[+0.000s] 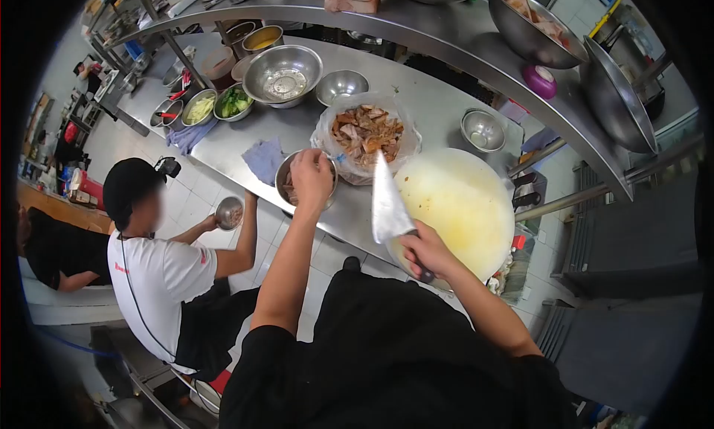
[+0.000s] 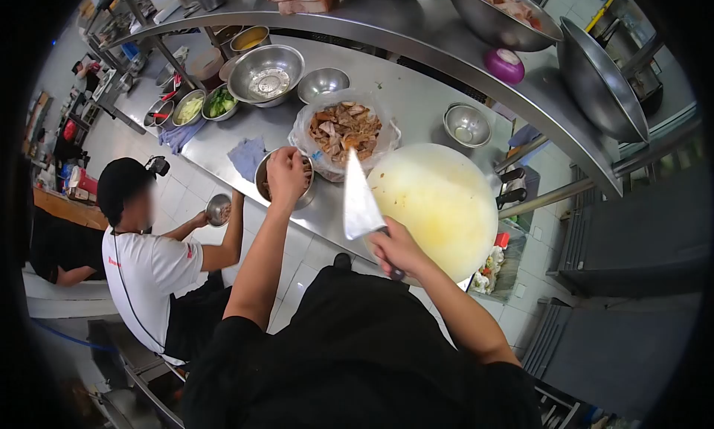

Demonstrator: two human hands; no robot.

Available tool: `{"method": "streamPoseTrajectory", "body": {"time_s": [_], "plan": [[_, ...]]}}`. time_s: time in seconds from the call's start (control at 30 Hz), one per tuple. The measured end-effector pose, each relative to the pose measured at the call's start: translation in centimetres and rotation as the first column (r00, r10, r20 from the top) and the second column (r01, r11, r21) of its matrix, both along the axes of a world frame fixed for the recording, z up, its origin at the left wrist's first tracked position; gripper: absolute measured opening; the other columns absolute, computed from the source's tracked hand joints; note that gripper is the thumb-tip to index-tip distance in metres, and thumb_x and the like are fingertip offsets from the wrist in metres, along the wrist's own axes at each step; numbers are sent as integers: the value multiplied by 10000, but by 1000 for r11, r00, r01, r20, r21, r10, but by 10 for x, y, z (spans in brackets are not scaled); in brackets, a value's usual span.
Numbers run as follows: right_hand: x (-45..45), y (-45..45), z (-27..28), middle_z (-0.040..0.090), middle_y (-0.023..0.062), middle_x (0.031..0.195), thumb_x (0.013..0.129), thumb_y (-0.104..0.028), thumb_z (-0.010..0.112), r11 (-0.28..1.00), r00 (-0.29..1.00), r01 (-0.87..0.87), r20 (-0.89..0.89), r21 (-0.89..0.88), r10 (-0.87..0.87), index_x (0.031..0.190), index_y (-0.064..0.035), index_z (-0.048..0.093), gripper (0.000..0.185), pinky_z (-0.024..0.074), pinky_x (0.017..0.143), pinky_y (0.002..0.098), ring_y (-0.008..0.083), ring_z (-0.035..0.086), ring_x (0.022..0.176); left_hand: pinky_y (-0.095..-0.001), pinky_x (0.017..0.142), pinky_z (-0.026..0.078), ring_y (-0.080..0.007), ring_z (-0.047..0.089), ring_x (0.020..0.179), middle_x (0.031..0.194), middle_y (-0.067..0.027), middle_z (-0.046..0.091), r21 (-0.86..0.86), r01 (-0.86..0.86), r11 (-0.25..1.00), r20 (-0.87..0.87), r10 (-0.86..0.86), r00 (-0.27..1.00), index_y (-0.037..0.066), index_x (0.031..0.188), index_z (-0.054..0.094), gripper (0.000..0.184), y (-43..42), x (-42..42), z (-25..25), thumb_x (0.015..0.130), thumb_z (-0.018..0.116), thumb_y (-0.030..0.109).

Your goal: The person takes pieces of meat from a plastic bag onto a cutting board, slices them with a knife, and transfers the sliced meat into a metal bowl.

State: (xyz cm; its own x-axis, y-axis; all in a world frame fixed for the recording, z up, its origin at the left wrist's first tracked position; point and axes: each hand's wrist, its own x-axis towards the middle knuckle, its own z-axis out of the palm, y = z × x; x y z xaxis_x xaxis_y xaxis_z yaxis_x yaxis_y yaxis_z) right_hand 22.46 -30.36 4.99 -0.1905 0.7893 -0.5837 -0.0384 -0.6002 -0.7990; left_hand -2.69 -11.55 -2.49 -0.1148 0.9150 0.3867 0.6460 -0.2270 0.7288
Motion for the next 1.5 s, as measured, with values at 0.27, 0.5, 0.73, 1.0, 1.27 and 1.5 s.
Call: {"method": "streamPoseTrajectory", "body": {"time_s": [0.27,0.5,0.73,1.0,1.27,1.5], "plan": [[55,-68,-42,531,47,650,1033,-107,572,913,906,404,114,59,-408,1150,-47,502,149,443,369,336,158,498,397,-522,816,580,-433,739,931,978,-241,761,-96,188,978,-561,-209,801,-5,1208,607,392,84,77,-46,890,721,193],[47,-69,-58,526,52,641,1029,-88,581,804,810,563,68,189,-583,1119,-47,503,126,431,362,344,158,491,390,-545,918,587,-447,745,1010,1015,-282,756,-414,315,854,-329,-462,823,-29,1323,558,546,96,112,-16,841,748,142],[44,-66,-56,530,49,617,1028,-90,590,804,797,563,130,194,-589,1109,-35,499,133,428,365,339,154,492,385,-354,765,585,-227,749,801,892,-130,779,-198,606,770,93,-601,794,-11,1101,779,277,149,112,-12,862,790,129],[40,-60,-50,534,60,609,1024,-75,579,786,767,592,174,180,-618,1130,-11,505,145,428,365,339,167,492,374,-320,672,549,-150,685,735,832,-78,743,-401,656,640,281,-595,753,-78,1056,765,205,185,90,-28,937,751,89],[40,-58,-49,532,61,609,1023,-80,584,785,762,599,192,156,-619,1127,-29,517,133,435,365,343,170,491,372,-339,817,602,-203,747,875,1010,-127,789,-505,767,396,306,-749,588,-41,1199,734,340,176,84,-25,874,710,55],[41,-58,-48,526,52,610,1029,-91,587,798,772,587,203,135,-602,1117,-43,516,123,436,365,344,165,494,376,-393,1043,555,-318,703,1209,1318,-188,728,-606,657,448,-28,-838,545,53,1298,718,478,154,86,-8,831,746,154]]}}
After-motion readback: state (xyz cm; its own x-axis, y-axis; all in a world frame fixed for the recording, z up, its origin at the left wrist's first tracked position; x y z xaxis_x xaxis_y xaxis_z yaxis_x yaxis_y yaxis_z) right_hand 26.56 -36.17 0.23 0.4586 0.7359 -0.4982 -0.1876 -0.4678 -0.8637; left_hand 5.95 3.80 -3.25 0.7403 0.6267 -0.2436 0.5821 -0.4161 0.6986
